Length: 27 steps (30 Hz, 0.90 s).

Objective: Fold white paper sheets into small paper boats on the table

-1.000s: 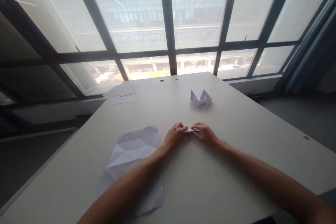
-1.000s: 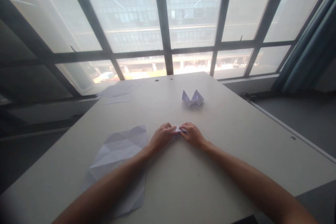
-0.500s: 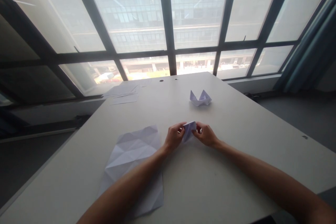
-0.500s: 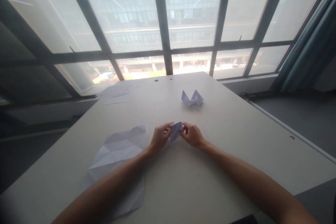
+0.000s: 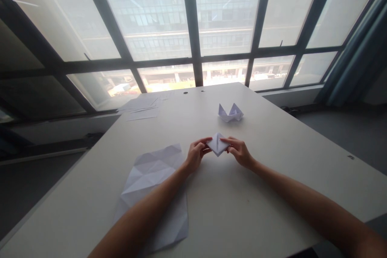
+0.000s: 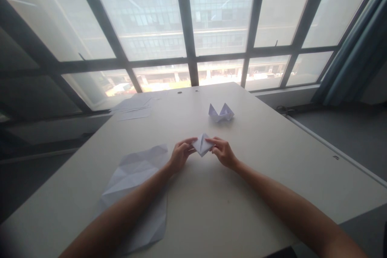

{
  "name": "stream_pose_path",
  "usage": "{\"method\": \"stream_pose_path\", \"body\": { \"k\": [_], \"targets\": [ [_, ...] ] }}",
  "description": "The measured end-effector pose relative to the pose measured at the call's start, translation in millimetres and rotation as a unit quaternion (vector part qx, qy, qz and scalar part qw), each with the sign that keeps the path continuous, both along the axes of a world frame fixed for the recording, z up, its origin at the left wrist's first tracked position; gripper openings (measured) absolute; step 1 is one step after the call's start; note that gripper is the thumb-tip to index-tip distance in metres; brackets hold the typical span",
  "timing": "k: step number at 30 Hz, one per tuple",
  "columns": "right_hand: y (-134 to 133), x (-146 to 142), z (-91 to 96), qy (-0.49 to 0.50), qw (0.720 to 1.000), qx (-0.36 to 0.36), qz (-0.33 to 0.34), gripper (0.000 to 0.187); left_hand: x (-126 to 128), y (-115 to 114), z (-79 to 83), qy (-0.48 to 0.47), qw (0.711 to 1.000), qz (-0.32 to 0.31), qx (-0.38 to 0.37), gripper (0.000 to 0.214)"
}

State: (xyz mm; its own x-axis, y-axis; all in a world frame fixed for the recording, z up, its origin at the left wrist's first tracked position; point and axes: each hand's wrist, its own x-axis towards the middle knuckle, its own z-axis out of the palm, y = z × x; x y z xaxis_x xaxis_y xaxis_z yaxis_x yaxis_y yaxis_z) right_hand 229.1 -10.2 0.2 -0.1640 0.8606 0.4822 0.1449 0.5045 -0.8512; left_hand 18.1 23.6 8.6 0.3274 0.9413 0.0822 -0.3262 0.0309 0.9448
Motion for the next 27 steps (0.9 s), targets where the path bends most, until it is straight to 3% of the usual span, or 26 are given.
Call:
{"method": "stream_pose_path", "body": {
  "k": [5, 11, 13, 16, 20, 27],
  "targets": [
    [-0.1, -1.2, -0.1, -0.022, 1.000, 0.012, -0.010, 0.036, 2.2, -3.3, -1.6, 0.113, 0.989, 0.020, 0.094, 0.046],
    [5.7, -10.0, -10.3, 0.002, 0.999, -0.015, -0.030, 0.067, 7.1, -6.7, -2.5, 0.128, 0.979, 0.030, 0.154, 0.067],
    [5.4, -10.3, -9.8, -0.008, 1.000, -0.016, -0.026, 0.062, 8.1, -6.8, -2.1, 0.132, 0.978, -0.002, 0.164, 0.069],
    [2.2, -10.0, -6.5, -0.027, 0.999, -0.001, -0.036, 0.046, 8.5, -6.3, -3.1, 0.167, 0.969, -0.038, 0.176, 0.049],
    [-2.2, -11.4, -3.4, -0.078, 0.995, 0.019, -0.057, 0.016, 8.0, -8.3, -4.2, 0.224, 0.956, -0.019, 0.188, 0.036],
    [-1.3, -14.1, -6.0, -0.100, 0.992, 0.010, -0.079, 0.019, 10.3, -16.7, 1.0, 0.264, 0.940, 0.053, 0.208, 0.034]
  ]
}}
